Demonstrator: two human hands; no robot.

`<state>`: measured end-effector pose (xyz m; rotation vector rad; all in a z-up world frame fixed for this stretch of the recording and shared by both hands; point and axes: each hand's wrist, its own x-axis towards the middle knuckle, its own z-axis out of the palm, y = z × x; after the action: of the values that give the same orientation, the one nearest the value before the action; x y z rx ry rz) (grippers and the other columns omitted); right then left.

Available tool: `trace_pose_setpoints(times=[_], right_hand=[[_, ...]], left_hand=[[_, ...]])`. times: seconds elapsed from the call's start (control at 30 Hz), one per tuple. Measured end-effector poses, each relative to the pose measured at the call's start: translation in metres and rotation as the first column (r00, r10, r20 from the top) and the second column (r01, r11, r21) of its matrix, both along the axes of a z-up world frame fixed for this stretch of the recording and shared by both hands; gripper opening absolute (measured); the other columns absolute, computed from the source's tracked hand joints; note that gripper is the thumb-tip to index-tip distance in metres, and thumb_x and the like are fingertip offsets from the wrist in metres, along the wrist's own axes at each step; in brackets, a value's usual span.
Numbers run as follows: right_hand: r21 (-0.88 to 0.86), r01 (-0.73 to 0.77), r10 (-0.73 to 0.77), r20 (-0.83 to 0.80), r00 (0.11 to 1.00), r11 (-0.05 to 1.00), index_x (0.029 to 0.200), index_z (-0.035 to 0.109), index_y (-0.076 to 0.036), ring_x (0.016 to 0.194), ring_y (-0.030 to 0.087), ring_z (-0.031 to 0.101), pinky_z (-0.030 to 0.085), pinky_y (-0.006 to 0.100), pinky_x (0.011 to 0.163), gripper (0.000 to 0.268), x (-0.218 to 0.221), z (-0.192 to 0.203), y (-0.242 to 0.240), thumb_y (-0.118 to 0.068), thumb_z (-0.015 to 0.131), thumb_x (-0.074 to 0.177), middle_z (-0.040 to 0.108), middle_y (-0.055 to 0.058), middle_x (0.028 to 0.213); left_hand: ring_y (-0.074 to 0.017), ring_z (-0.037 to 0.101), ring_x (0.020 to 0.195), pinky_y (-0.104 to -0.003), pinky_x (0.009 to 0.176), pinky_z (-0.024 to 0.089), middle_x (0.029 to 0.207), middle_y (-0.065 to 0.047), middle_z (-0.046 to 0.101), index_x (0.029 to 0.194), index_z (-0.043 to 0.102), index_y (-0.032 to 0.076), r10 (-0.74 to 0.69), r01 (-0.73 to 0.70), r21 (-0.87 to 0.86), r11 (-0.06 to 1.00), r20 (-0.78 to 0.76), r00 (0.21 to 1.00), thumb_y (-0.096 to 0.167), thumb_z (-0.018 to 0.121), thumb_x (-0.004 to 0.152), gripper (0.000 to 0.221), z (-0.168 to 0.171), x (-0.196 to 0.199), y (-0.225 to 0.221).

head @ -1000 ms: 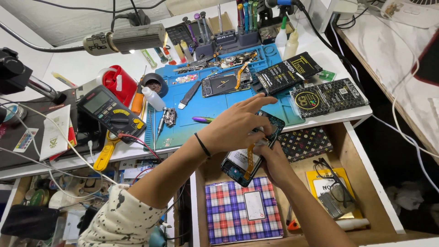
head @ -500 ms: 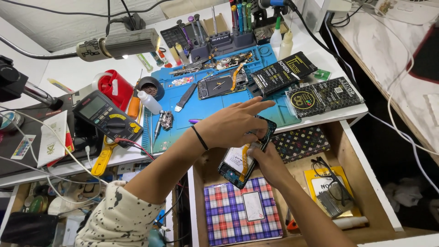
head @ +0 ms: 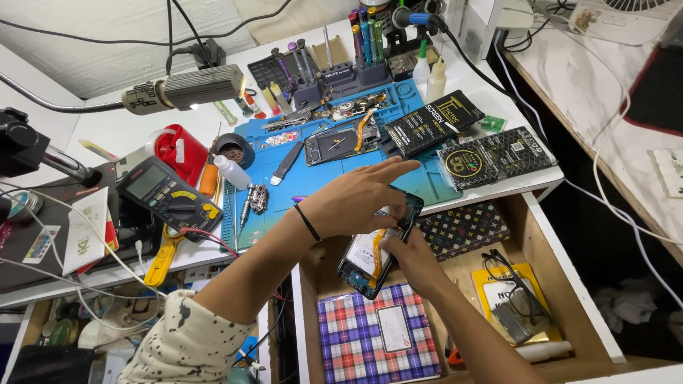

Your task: Finalizing the assembly of a smartphone by connecting internal ribbon cables and components.

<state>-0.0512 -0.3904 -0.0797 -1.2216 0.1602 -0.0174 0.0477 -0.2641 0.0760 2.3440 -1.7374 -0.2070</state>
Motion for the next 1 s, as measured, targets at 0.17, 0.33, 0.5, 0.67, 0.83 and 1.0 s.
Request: trace_pose_setpoints(times=[0.17,0.33,0.5,0.67,0.83,1.0], right_hand=[[0.003,0.029,-0.029,-0.021,0.999,1.0,0.086,0.064,0.005,0.052,0.02,0.062,0.055,0.04,0.043,0.009,-0.002,0.009,0.001,-0.004,0.061,0.086,0.051,0.005,0.063],[-0.006,0.037,-0.037,-0.056,0.998,0.999,0.087,0.065,0.005,0.048,0.02,0.063,0.055,0.038,0.041,0.009,-0.003,-0.002,0.004,-0.002,0.061,0.083,0.05,0.004,0.061],[-0.033,0.041,-0.044,-0.085,0.995,0.999,0.086,0.062,0.006,0.047,0.022,0.062,0.055,0.04,0.041,0.009,-0.006,0.011,0.005,-0.002,0.061,0.082,0.048,0.006,0.059],[-0.049,0.024,-0.027,-0.061,0.998,0.999,0.087,0.064,0.007,0.05,0.025,0.064,0.055,0.041,0.04,0.012,-0.001,-0.01,0.001,-0.004,0.061,0.083,0.053,0.009,0.061],[0.013,0.053,-0.052,-0.066,0.996,0.999,0.084,0.066,0.008,0.054,0.026,0.067,0.056,0.044,0.042,0.011,-0.007,0.03,0.006,-0.003,0.064,0.082,0.056,0.012,0.063],[0.08,0.129,-0.118,-0.129,0.985,0.988,0.101,0.06,0.006,0.067,0.023,0.065,0.057,0.043,0.051,0.024,-0.008,0.049,0.016,-0.005,0.066,0.081,0.056,0.009,0.075]], left_hand=[[-0.0441,0.034,0.148,-0.064,0.111,0.038,0.158,-0.019,0.041,0.088,0.08,0.015,0.032,-0.032,0.009,0.999,0.024,0.999,0.021,0.078,0.082,0.009,0.002,-0.004,-0.003],[-0.0418,0.035,0.148,-0.062,0.112,0.038,0.157,-0.017,0.043,0.088,0.081,0.016,0.041,-0.042,0.054,0.998,0.026,0.999,0.021,0.078,0.081,0.009,0.0,-0.003,-0.005],[-0.0405,0.035,0.148,-0.062,0.111,0.038,0.156,-0.017,0.045,0.089,0.081,0.015,0.046,-0.046,0.104,0.994,-0.005,0.999,0.021,0.077,0.082,0.01,-0.001,-0.002,-0.006],[-0.0464,0.038,0.145,-0.065,0.11,0.038,0.156,-0.023,0.042,0.091,0.079,0.009,0.03,-0.025,0.078,0.997,-0.061,0.998,0.016,0.075,0.082,0.012,0.013,-0.003,-0.001],[-0.0489,0.052,0.133,-0.064,0.105,0.045,0.15,-0.026,0.049,0.089,0.069,0.004,0.042,-0.093,-0.15,0.984,-0.313,0.949,0.013,0.073,0.085,0.01,0.024,0.008,0.01],[-0.0363,0.069,0.112,-0.054,0.087,0.058,0.116,-0.009,0.072,0.107,0.064,0.014,0.274,-0.425,-0.515,0.744,-0.346,0.897,0.017,0.076,0.093,0.019,-0.017,0.075,0.016]])
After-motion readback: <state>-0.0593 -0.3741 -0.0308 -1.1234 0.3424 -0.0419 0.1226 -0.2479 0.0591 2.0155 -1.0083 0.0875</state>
